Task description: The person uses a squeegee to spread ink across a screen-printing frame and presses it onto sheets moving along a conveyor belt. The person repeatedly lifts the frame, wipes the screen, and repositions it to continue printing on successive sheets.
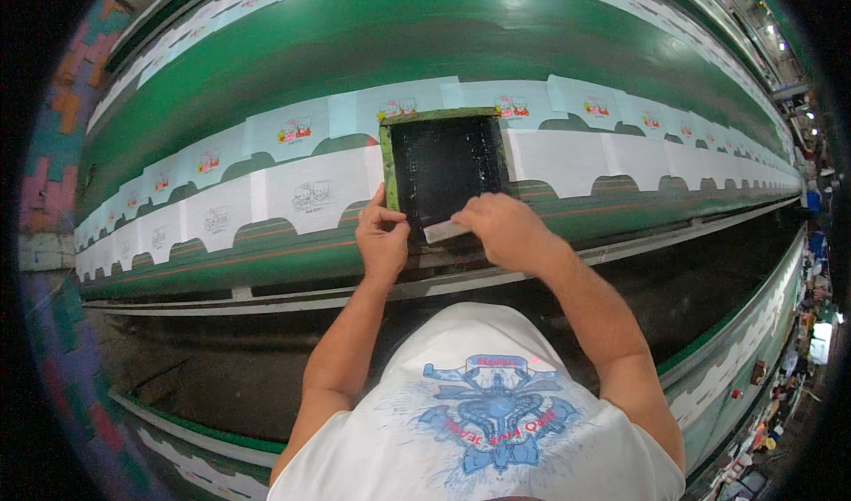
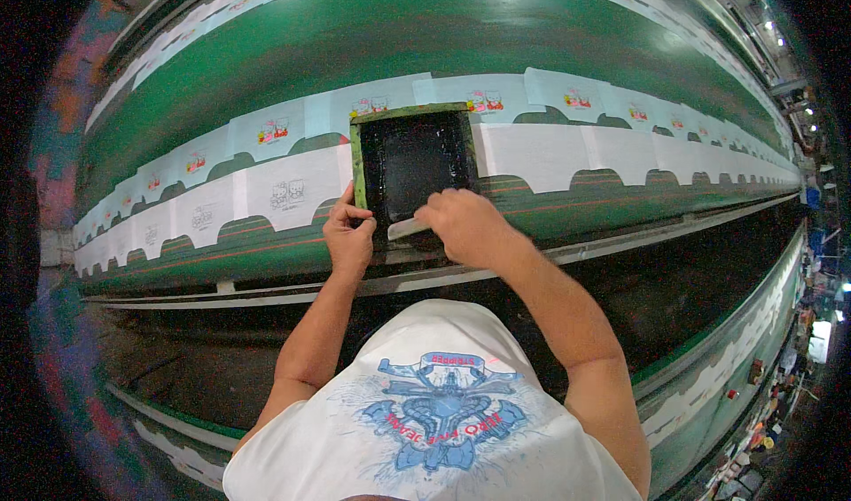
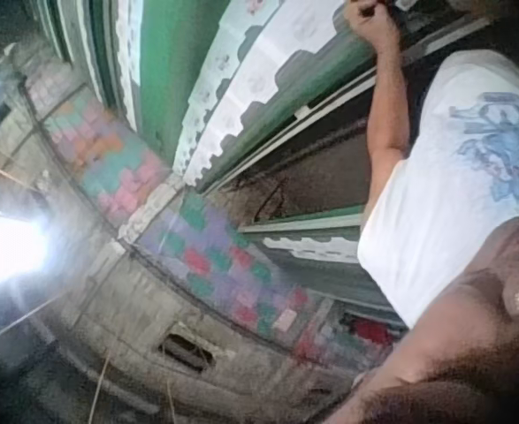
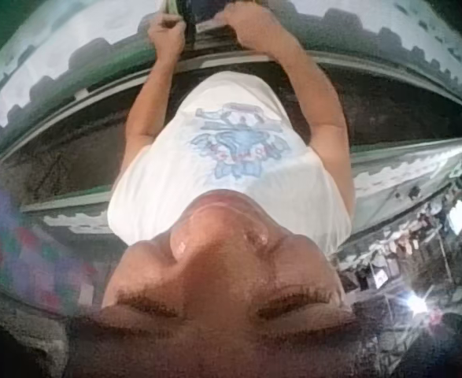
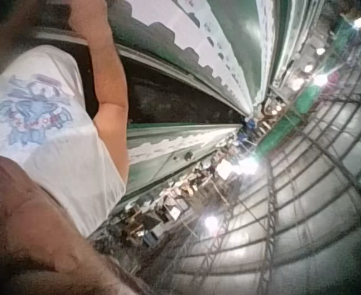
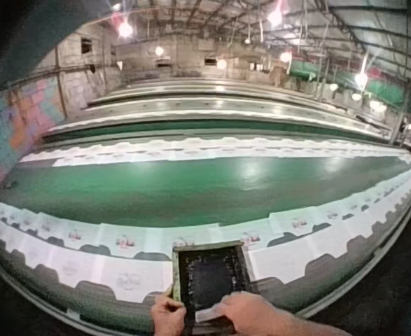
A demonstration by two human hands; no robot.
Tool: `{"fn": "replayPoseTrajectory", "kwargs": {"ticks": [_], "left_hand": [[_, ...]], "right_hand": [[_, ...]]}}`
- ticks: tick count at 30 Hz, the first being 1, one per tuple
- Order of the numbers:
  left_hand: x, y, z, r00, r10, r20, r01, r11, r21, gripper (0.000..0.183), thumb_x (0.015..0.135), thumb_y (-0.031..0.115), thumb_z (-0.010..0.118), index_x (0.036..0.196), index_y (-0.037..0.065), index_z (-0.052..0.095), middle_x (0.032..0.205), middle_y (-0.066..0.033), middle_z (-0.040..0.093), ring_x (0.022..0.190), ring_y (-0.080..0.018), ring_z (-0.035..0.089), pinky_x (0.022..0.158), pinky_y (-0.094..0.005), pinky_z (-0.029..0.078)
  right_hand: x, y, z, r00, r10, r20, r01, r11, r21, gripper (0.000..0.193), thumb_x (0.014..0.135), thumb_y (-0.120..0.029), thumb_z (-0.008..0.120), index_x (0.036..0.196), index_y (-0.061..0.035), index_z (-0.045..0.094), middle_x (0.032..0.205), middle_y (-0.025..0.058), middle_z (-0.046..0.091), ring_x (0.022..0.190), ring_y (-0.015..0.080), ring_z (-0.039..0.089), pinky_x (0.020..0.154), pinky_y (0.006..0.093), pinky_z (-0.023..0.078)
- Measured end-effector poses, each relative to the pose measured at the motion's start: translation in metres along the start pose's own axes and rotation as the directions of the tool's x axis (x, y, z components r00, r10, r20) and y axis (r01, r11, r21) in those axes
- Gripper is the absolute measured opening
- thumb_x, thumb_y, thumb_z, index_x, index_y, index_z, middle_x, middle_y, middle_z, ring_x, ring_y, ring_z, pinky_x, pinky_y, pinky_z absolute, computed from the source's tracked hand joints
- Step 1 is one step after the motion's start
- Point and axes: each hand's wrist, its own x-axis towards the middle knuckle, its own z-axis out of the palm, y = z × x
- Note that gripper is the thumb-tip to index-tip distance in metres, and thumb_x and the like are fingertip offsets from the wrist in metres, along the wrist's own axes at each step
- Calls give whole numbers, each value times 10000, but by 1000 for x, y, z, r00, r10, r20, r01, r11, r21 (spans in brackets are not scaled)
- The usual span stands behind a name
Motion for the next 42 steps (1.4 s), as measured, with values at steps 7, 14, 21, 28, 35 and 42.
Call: {"fn": "replayPoseTrajectory", "kwargs": {"ticks": [7, 14, 21, 28, 35, 42], "left_hand": [[2, 1, 3, 1000, 21, 23, -22, 998, 52, 141, 722, -85, 738, 780, 34, 689, 1564, -279, 622, 1344, -374, 617, 1184, -448, 420], [1, 6, 3, 999, 11, 30, -13, 997, 72, 151, 720, -87, 743, 761, 44, 680, 1577, -260, 619, 1349, -367, 596, 1184, -459, 419], [0, 12, -5, 998, 37, 44, -41, 994, 102, 140, 739, -78, 732, 760, 47, 673, 1579, -251, 619, 1329, -367, 596, 1161, -454, 437], [1, 14, 8, 997, 12, 78, -23, 990, 138, 135, 782, -62, 758, 780, 35, 665, 1548, -290, 627, 1372, -401, 619, 1175, -462, 439], [7, 7, 2, 997, 1, 76, -6, 997, 74, 201, 797, -118, 702, 752, 32, 575, 1615, -314, 551, 1437, -388, 577, 1211, -457, 383], [3, 5, -2, 995, -26, 99, 23, 999, 29, 210, 816, -134, 687, 786, 38, 570, 1649, -282, 527, 1450, -367, 566, 1203, -446, 387]], "right_hand": [[72, 48, -34, 983, 128, 133, -140, 987, 85, 304, 911, 0, 683, 1204, -42, 748, 1195, 197, 735, 1195, 421, 679, 1033, 514, 548], [106, 78, -22, 979, 168, -113, -158, 983, 96, 433, 899, 39, 653, 1306, -74, 744, 1213, 181, 733, 1218, 412, 666, 1055, 509, 530], [53, 31, 28, 981, 50, -185, -70, 992, -102, 516, 830, 15, 676, 1319, -136, 738, 1168, 137, 731, 1114, 361, 665, 973, 496, 508], [-17, -16, 50, 951, 55, -305, -77, 995, -60, 300, 903, -185, 669, 1182, -119, 756, 1121, 156, 757, 1055, 375, 716, 967, 551, 542], [-21, -30, 52, 991, 90, -94, -106, 979, -177, 484, 843, -198, 790, 1314, -145, 695, 1278, 135, 654, 1210, 343, 619, 993, 475, 516], [-39, -49, 49, 944, 134, -301, -134, 991, 18, 540, 877, -323, 849, 1343, -99, 692, 1402, 185, 640, 1327, 388, 595, 1125, 506, 472]]}}
